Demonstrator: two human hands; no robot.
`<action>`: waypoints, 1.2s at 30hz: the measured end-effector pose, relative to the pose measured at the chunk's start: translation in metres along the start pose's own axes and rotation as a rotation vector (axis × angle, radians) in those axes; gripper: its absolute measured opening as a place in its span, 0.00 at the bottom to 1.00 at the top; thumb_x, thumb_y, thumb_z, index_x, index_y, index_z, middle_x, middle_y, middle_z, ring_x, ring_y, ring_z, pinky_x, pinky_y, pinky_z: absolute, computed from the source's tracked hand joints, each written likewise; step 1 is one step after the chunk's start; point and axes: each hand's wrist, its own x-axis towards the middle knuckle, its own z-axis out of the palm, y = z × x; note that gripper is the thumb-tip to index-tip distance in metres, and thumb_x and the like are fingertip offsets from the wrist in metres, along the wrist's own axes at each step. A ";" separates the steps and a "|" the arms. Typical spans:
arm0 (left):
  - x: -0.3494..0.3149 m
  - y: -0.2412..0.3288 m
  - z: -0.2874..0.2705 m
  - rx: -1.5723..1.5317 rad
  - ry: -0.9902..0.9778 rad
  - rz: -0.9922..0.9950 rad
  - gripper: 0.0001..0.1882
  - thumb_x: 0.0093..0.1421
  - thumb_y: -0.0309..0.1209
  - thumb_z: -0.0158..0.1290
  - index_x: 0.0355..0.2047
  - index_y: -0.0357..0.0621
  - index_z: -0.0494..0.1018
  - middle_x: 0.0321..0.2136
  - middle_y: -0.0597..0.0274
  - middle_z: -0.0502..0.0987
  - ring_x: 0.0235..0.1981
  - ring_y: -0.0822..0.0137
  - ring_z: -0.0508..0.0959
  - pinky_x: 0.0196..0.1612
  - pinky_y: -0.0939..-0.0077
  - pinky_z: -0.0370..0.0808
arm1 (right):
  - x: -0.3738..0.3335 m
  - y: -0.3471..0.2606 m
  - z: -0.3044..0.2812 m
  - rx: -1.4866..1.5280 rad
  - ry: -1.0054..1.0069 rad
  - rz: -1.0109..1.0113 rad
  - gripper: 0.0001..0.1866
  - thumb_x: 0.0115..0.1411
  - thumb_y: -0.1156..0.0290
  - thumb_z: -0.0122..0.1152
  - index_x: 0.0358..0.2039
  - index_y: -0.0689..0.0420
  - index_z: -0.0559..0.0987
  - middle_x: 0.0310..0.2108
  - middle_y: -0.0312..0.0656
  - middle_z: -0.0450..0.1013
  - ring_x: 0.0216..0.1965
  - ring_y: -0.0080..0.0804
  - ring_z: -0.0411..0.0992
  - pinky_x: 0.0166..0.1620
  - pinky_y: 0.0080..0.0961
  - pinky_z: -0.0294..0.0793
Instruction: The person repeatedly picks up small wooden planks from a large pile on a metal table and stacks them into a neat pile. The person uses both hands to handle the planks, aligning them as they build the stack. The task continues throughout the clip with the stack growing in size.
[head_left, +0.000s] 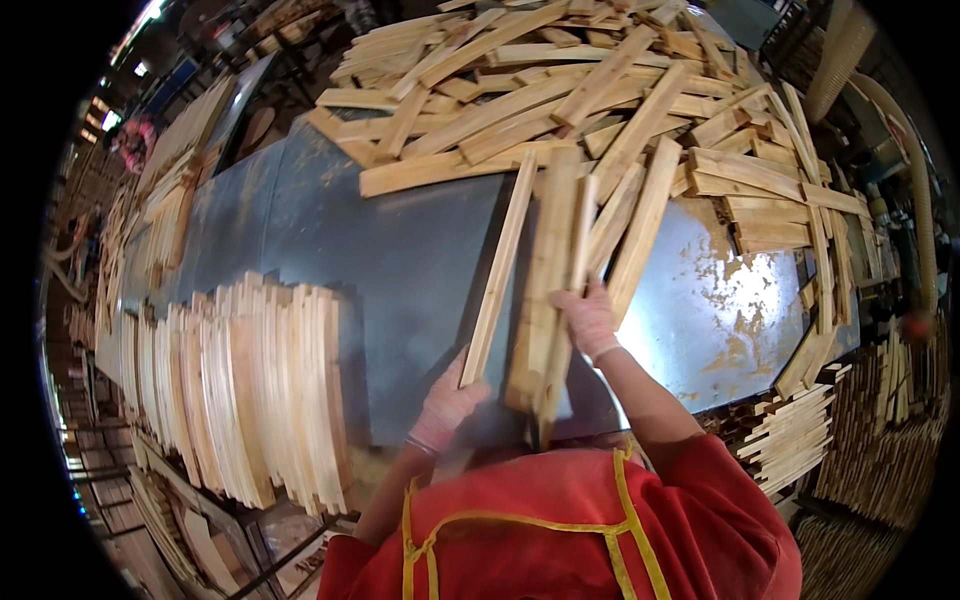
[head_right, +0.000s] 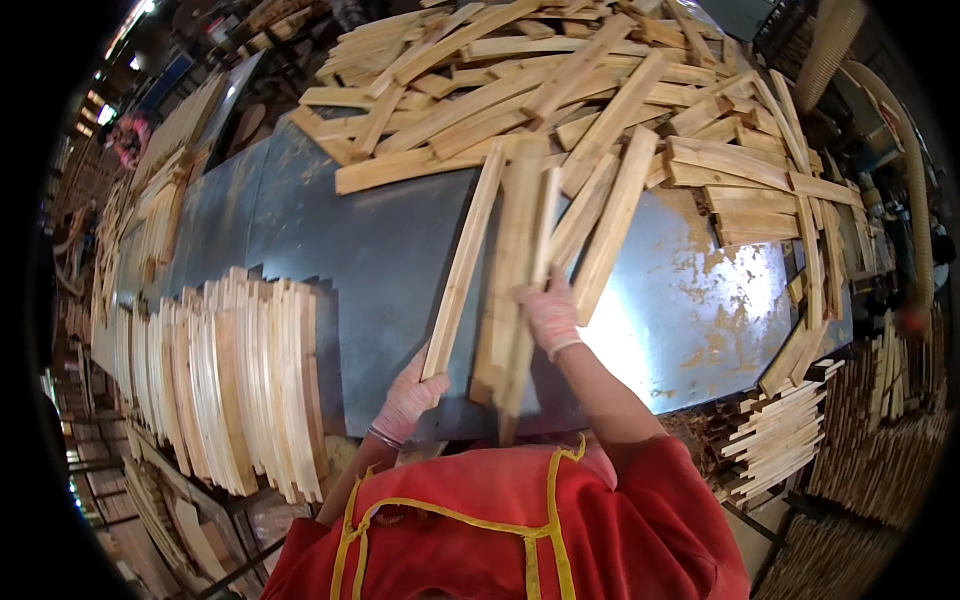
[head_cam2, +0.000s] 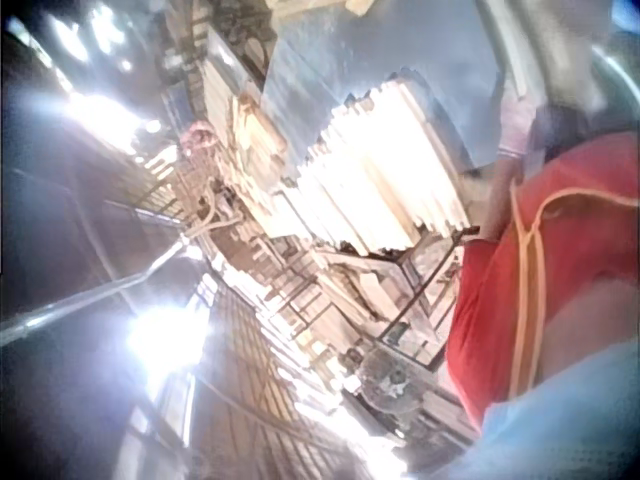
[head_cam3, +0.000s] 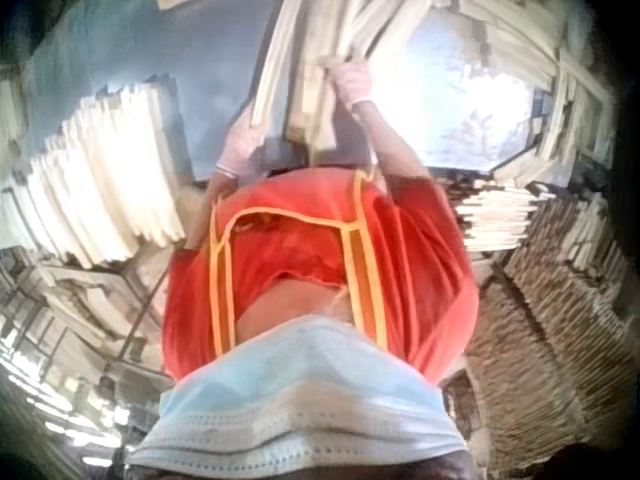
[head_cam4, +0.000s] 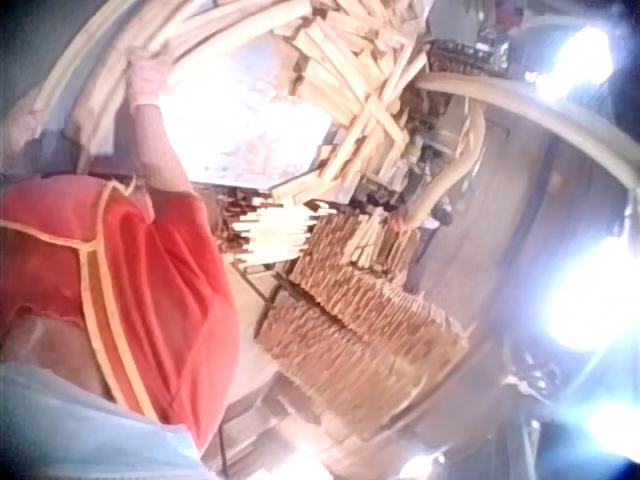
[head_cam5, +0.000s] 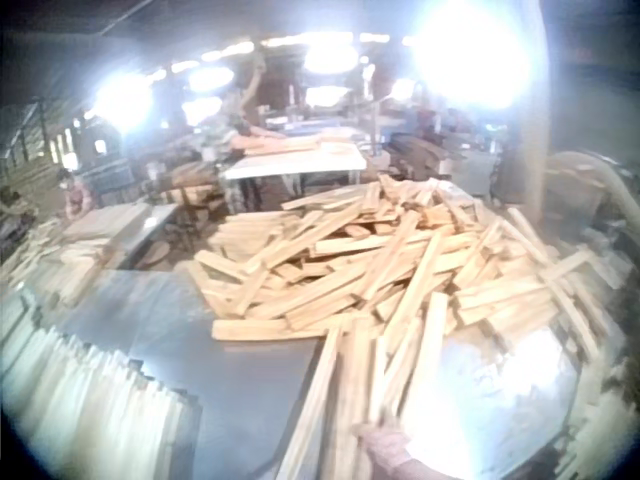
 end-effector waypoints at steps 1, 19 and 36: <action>-0.005 -0.017 -0.009 -0.001 0.017 0.012 0.46 0.60 0.35 0.62 0.77 0.45 0.56 0.45 0.62 0.81 0.43 0.70 0.81 0.48 0.73 0.78 | -0.011 0.006 0.037 0.090 -0.055 0.051 0.29 0.57 0.73 0.70 0.60 0.60 0.75 0.41 0.43 0.79 0.39 0.32 0.76 0.43 0.32 0.79; -0.147 -0.113 -0.101 1.302 0.845 0.150 0.46 0.55 0.53 0.65 0.69 0.45 0.66 0.65 0.47 0.69 0.65 0.39 0.68 0.65 0.44 0.67 | -0.123 -0.021 0.272 -0.716 -1.142 -0.127 0.45 0.63 0.54 0.63 0.75 0.58 0.60 0.60 0.63 0.74 0.61 0.57 0.73 0.64 0.40 0.71; -0.130 -0.131 -0.098 1.393 0.946 -0.309 0.53 0.54 0.52 0.68 0.75 0.53 0.56 0.72 0.56 0.60 0.73 0.48 0.59 0.71 0.41 0.58 | 0.075 -0.016 -0.106 -0.645 0.395 -0.185 0.42 0.54 0.63 0.69 0.69 0.60 0.66 0.59 0.57 0.76 0.58 0.53 0.76 0.63 0.44 0.71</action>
